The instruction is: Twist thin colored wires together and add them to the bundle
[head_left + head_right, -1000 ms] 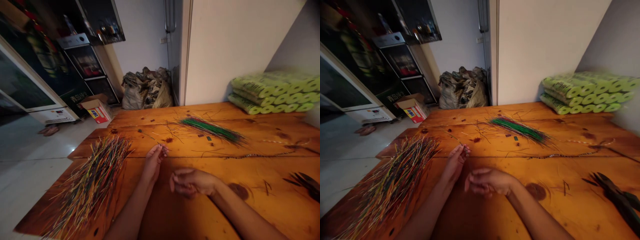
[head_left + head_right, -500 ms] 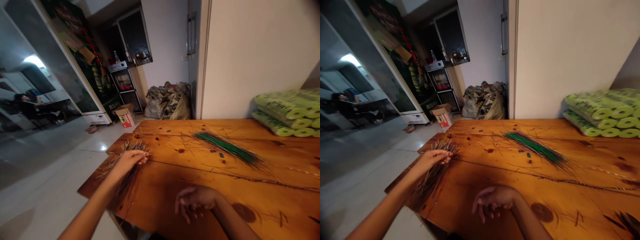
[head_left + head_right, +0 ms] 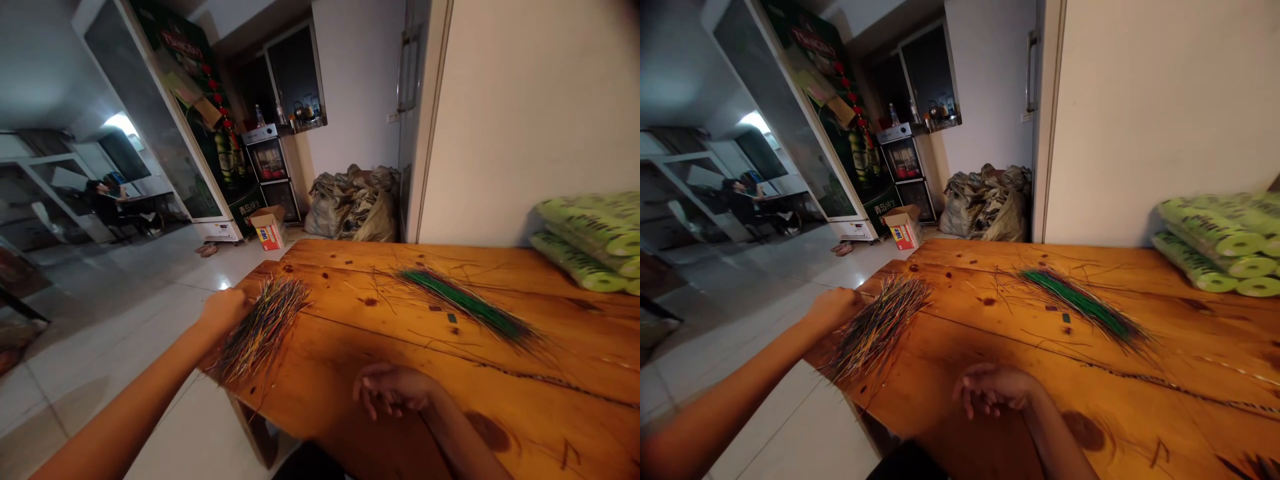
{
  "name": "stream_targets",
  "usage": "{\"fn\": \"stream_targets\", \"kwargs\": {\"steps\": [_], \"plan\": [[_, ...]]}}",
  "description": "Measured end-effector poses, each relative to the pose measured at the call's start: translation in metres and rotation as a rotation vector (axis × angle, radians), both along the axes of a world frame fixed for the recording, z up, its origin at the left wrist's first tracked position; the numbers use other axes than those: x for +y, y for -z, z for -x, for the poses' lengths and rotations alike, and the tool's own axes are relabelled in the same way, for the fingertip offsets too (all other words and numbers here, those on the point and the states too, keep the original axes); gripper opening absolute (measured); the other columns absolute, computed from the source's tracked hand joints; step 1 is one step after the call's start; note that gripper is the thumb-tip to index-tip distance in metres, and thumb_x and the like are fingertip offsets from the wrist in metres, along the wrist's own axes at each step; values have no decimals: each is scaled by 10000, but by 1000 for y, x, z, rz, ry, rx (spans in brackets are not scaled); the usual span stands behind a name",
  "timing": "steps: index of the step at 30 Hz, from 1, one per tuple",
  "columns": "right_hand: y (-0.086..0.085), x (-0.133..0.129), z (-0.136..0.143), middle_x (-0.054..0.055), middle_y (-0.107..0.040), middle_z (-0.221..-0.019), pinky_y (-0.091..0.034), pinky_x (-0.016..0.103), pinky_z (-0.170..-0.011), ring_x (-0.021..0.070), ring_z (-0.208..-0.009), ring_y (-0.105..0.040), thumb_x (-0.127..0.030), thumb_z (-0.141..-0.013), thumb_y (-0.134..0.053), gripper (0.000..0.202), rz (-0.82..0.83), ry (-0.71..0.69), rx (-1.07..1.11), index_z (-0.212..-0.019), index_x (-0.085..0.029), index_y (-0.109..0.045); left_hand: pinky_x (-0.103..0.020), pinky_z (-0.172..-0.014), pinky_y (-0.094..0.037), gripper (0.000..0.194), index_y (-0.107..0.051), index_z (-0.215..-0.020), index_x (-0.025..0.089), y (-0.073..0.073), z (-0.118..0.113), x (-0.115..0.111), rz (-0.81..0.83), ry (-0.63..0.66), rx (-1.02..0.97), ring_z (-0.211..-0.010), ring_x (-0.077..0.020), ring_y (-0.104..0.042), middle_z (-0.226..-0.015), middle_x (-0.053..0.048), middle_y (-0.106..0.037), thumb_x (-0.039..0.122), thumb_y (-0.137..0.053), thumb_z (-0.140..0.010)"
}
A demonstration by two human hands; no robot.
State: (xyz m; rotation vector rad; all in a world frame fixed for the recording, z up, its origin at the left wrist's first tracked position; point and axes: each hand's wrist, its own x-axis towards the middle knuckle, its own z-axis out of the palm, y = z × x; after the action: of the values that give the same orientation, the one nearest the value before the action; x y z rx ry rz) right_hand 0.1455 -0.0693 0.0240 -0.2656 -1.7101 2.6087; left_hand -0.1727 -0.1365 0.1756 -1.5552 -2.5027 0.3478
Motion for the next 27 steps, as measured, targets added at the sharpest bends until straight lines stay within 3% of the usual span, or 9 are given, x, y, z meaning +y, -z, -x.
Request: {"fn": "stream_targets", "kwargs": {"steps": [4, 8, 11, 13, 18, 22, 27], "plan": [[0, 0, 1, 28, -629, -647, -360, 77, -315, 12, -369, -464, -431, -790, -537, 363, -2, -5, -3, -902, -97, -625, -350, -650, -420, 536, -668, -811, 133, 4, -45, 5, -59, 201, 43, -757, -295, -622, -770, -172, -664, 448, -236, -846], [0, 1, 1, 19, -626, -651, -360, 76, -316, 9, -371, -463, -436, -782, -547, 372, 10, -19, 0, -919, -99, -622, -324, -666, -428, 422, -636, -913, 180, 33, -100, 29, -72, 480, -100, -787, -253, -618, -845, -122, -671, 397, -278, -863], [0, 2, 2, 14, -626, -658, -370, 85, -319, 12, -375, -466, -445, -763, -569, 388, 22, -39, -1, -928, -98, -619, -306, -746, -424, 315, -589, -977, 167, 64, -139, 65, -97, 752, -143, -882, -217, -586, -938, -105, -646, 245, -301, -876], [0, 3, 3, 12, -625, -651, -366, 93, -314, 16, -370, -471, -461, -743, -585, 414, 33, -36, -4, -925, -91, -618, -306, -786, -415, 279, -561, -1021, 153, 80, -160, 95, -89, 838, -146, -940, -214, -557, -985, -113, -625, 174, -334, -861], [4, 6, 7, 4, -614, -651, -354, 112, -322, 18, -354, -473, -501, -701, -608, 481, 50, -65, 34, -934, -80, -622, -339, -817, -408, 243, -582, -954, 100, 97, -200, 164, -23, 1040, -137, -977, -240, -534, -978, -164, -613, 75, -388, -809], [13, 8, 12, -26, -587, -653, -361, 129, -371, 24, -393, -465, -491, -646, -659, 440, -13, -115, -13, -903, -133, -653, -346, -801, -422, 226, -604, -907, 91, 104, -222, 188, 27, 1138, -139, -940, -239, -557, -928, -166, -630, 66, -413, -789], [16, -6, 3, -23, -610, -761, -380, 175, -488, 95, -593, -549, -529, -607, -664, 390, -221, 195, 59, -837, -215, -662, -349, -775, -447, 223, -628, -868, 84, 107, -244, 195, 79, 1056, -136, -909, -236, -588, -903, -166, -647, 31, -437, -766]]}}
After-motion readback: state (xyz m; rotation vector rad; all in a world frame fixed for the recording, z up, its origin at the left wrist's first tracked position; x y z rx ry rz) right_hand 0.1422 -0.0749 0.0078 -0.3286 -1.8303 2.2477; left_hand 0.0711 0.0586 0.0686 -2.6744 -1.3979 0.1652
